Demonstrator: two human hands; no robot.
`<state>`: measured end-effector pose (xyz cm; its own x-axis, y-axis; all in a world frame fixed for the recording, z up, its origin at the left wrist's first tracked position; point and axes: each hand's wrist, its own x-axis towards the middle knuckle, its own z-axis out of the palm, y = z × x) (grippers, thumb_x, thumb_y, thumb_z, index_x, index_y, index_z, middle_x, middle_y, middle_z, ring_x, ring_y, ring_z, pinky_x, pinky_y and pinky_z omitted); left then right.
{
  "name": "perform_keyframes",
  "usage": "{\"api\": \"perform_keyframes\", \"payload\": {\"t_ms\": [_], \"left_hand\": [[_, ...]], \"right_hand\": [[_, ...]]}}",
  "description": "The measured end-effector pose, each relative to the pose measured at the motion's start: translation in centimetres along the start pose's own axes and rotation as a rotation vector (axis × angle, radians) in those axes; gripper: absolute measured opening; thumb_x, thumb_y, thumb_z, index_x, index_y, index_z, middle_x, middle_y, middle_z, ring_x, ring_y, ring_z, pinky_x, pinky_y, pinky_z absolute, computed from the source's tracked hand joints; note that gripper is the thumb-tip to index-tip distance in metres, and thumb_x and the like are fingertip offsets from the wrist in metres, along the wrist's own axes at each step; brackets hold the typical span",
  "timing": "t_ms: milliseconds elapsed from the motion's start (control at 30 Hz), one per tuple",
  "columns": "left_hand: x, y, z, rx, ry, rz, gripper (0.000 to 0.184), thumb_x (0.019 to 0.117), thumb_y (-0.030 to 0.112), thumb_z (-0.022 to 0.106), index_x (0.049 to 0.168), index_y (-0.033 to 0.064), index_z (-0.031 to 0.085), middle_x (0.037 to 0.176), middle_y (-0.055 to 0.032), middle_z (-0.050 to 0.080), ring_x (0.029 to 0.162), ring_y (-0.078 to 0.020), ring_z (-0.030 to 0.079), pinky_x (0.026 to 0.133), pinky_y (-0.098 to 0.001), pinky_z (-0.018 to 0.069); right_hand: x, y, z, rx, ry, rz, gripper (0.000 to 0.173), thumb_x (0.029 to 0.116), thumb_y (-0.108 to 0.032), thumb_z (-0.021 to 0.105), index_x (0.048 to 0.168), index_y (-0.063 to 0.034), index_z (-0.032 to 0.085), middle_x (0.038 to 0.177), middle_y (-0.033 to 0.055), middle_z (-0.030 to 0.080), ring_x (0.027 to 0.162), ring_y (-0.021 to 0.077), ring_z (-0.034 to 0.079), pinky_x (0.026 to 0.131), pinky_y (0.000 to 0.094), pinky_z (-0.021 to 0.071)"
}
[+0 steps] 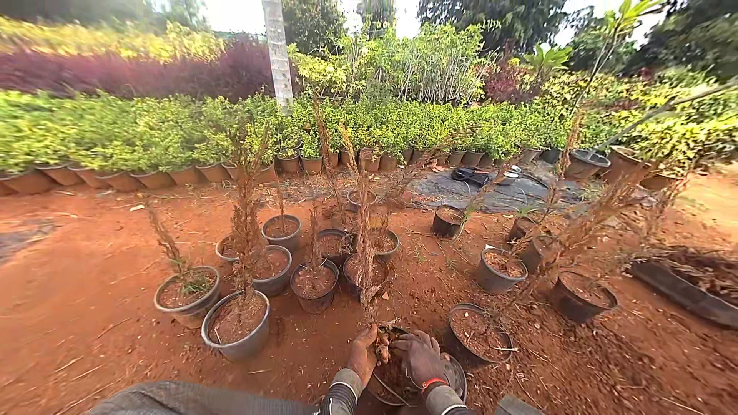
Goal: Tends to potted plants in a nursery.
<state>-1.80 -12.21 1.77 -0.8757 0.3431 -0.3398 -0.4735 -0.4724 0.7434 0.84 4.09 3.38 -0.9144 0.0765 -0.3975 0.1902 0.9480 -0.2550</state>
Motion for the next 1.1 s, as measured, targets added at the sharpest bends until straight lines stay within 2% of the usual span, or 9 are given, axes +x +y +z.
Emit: {"api": "perform_keyframes", "payload": {"t_ms": [133, 233, 333, 400, 500, 600, 833, 967, 1100], "left_hand": [[0.2, -0.3, -0.4, -0.065, 0.018, -0.029, 0.039, 0.1146, 0.027, 0.028, 0.109, -0.0003, 0.056, 0.076, -0.0098, 0.063, 0.055, -0.0176, 0.059, 0.056, -0.0315, 0.0548], [0.1, 0.1, -0.5, -0.048, 0.008, -0.034, 0.043, 0.1147, 0.028, 0.027, 0.105, -0.0003, 0.057, 0.077, -0.0097, 0.064, 0.056, -0.017, 0.059, 0.057, -0.0309, 0.0545], [0.2, 0.2, 0.0, -0.033, 0.008, -0.037, 0.046, 0.1148, 0.029, 0.026, 0.101, 0.0001, 0.058, 0.077, -0.01, 0.064, 0.056, -0.0174, 0.058, 0.058, -0.0309, 0.054], [0.1, 0.4, 0.1, -0.012, 0.01, -0.031, 0.045, 0.115, 0.029, 0.026, 0.103, -0.0002, 0.058, 0.078, -0.0096, 0.063, 0.057, -0.0173, 0.058, 0.058, -0.0309, 0.0543], [0.4, 0.2, -0.1, 0.034, -0.002, -0.018, 0.047, 0.1149, 0.03, 0.026, 0.102, 0.0, 0.059, 0.079, -0.0089, 0.064, 0.06, -0.0169, 0.059, 0.061, -0.031, 0.0543], [0.8, 0.0, 0.4, 0.081, 0.019, -0.003, 0.048, 0.1148, 0.031, 0.028, 0.102, -0.0009, 0.06, 0.078, -0.0091, 0.063, 0.063, -0.0178, 0.061, 0.065, -0.0322, 0.0557], [2.3, 0.9, 0.9, 0.261, 0.042, -0.039, 0.044, 0.112, 0.034, 0.043, 0.12, -0.0045, 0.064, 0.095, -0.0162, 0.073, 0.086, -0.0242, 0.072, 0.082, -0.0394, 0.0607], [2.5, 1.9, 0.4, 0.49, 0.095, -0.003, 0.039, 0.1067, 0.034, 0.057, 0.108, -0.002, 0.071, 0.105, -0.0162, 0.07, 0.099, -0.0234, 0.068, 0.092, -0.0438, 0.056], [2.5, 3.6, 1.0, 0.839, 0.105, 0.057, 0.038, 0.1005, 0.038, 0.067, 0.084, 0.0038, 0.071, 0.079, -0.0062, 0.064, 0.076, -0.0159, 0.06, 0.077, -0.039, 0.0499]], "right_hand": [[-0.3, 1.5, 1.3, -0.054, 0.088, 0.017, 0.032, 0.1028, -0.029, 0.051, 0.126, -0.0313, 0.073, 0.147, -0.0122, 0.059, 0.152, 0.027, 0.032, 0.122, 0.0634, 0.0129], [-0.6, 2.0, 1.5, -0.085, 0.061, -0.034, 0.033, 0.1042, -0.031, 0.049, 0.127, -0.0314, 0.073, 0.152, -0.0102, 0.054, 0.154, 0.029, 0.027, 0.122, 0.0656, 0.0089], [-1.0, 1.9, 0.9, 0.009, -0.01, 0.014, 0.037, 0.1026, -0.02, 0.052, 0.134, -0.0306, 0.069, 0.156, -0.0068, 0.05, 0.153, 0.0297, 0.029, 0.12, 0.0615, 0.0206], [-1.4, 1.6, 0.5, 0.103, 0.042, 0.038, 0.042, 0.0978, -0.01, 0.055, 0.132, -0.0294, 0.07, 0.149, -0.0039, 0.057, 0.149, 0.0289, 0.037, 0.119, 0.0565, 0.0274], [-2.7, 0.9, -0.3, 0.072, 0.084, 0.099, 0.032, 0.0996, -0.028, 0.06, 0.129, -0.0312, 0.072, 0.137, -0.0018, 0.067, 0.143, 0.0265, 0.045, 0.121, 0.0511, 0.0277], [-4.8, -0.3, -0.7, -0.036, 0.013, 0.101, 0.033, 0.0986, -0.044, 0.061, 0.127, -0.0329, 0.073, 0.133, -0.0021, 0.069, 0.142, 0.0274, 0.047, 0.121, 0.0544, 0.0245], [-5.4, -0.7, 2.1, -0.153, 0.099, -0.02, 0.024, 0.0969, -0.029, 0.06, 0.112, -0.0278, 0.079, 0.121, -0.0033, 0.074, 0.138, 0.0258, 0.051, 0.125, 0.057, 0.0151], [-4.3, -0.7, 2.5, -0.253, 0.131, -0.091, 0.023, 0.0934, -0.018, 0.06, 0.107, -0.0204, 0.078, 0.119, 0.0006, 0.073, 0.133, 0.0281, 0.055, 0.123, 0.0583, 0.0202], [-4.1, -0.6, 0.5, -0.086, -0.05, -0.007, 0.028, 0.0983, -0.03, 0.059, 0.12, -0.0279, 0.076, 0.13, 0.001, 0.07, 0.138, 0.0276, 0.05, 0.121, 0.055, 0.0255]]}}
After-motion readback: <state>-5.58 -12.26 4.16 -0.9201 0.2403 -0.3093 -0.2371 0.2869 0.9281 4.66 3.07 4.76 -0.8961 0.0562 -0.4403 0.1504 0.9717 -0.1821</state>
